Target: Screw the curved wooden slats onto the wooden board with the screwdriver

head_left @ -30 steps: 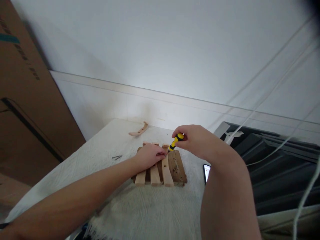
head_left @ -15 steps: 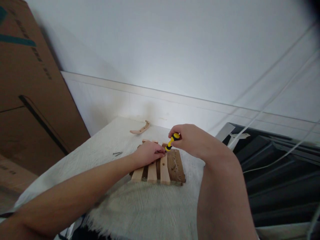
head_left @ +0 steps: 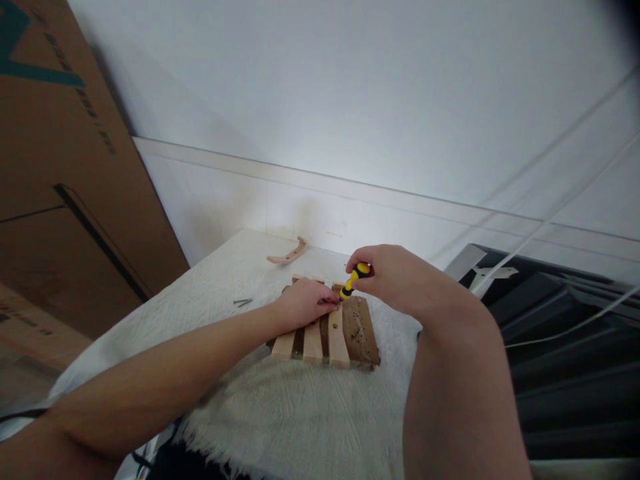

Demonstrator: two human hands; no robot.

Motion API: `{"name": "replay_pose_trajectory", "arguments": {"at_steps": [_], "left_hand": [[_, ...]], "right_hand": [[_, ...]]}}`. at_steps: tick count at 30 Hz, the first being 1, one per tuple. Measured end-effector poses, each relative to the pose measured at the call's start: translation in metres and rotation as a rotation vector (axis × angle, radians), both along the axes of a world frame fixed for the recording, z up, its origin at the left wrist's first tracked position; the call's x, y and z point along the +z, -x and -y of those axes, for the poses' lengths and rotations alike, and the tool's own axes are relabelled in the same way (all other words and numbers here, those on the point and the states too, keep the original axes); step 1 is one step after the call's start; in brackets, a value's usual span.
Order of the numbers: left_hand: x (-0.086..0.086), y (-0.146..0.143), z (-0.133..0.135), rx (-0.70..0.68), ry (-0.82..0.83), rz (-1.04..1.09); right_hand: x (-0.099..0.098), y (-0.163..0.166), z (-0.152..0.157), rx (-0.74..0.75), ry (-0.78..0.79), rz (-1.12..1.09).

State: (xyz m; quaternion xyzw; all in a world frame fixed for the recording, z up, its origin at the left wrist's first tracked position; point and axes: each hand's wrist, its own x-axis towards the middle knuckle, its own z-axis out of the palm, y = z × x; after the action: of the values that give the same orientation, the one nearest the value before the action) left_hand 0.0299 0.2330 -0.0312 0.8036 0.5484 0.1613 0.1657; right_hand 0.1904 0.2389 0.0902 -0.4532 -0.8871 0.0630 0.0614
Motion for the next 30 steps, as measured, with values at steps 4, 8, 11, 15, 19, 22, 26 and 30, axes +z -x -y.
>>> {"name": "replay_pose_trajectory", "arguments": {"at_steps": [4,8,11,15,19,22,26,30], "left_hand": [[0.000,0.000,0.000,0.004,0.012,0.009],[-0.001,0.000,0.000,0.005,-0.028,-0.019],[-0.001,0.000,0.000,0.003,-0.057,-0.023],[0.000,0.000,-0.001,-0.017,-0.059,0.012],[-0.002,0.002,-0.002,-0.018,-0.041,0.030],[-0.004,0.003,-0.003,-0.012,-0.050,0.008],[-0.004,0.002,-0.003,-0.024,-0.081,0.001],[-0.001,0.001,-0.003,-0.037,-0.040,0.054]], "right_hand": [[-0.002,0.002,-0.001,-0.011,-0.029,0.030],[-0.003,0.006,0.001,0.000,-0.060,0.041],[-0.004,0.009,0.005,0.046,-0.055,0.063],[-0.005,0.013,0.009,0.100,-0.043,0.088],[-0.002,0.016,0.010,0.020,-0.016,0.054],[0.002,0.019,0.013,0.013,0.025,0.041],[0.004,0.022,0.014,0.029,0.045,0.012],[0.000,0.023,0.010,-0.032,0.024,-0.038]]}}
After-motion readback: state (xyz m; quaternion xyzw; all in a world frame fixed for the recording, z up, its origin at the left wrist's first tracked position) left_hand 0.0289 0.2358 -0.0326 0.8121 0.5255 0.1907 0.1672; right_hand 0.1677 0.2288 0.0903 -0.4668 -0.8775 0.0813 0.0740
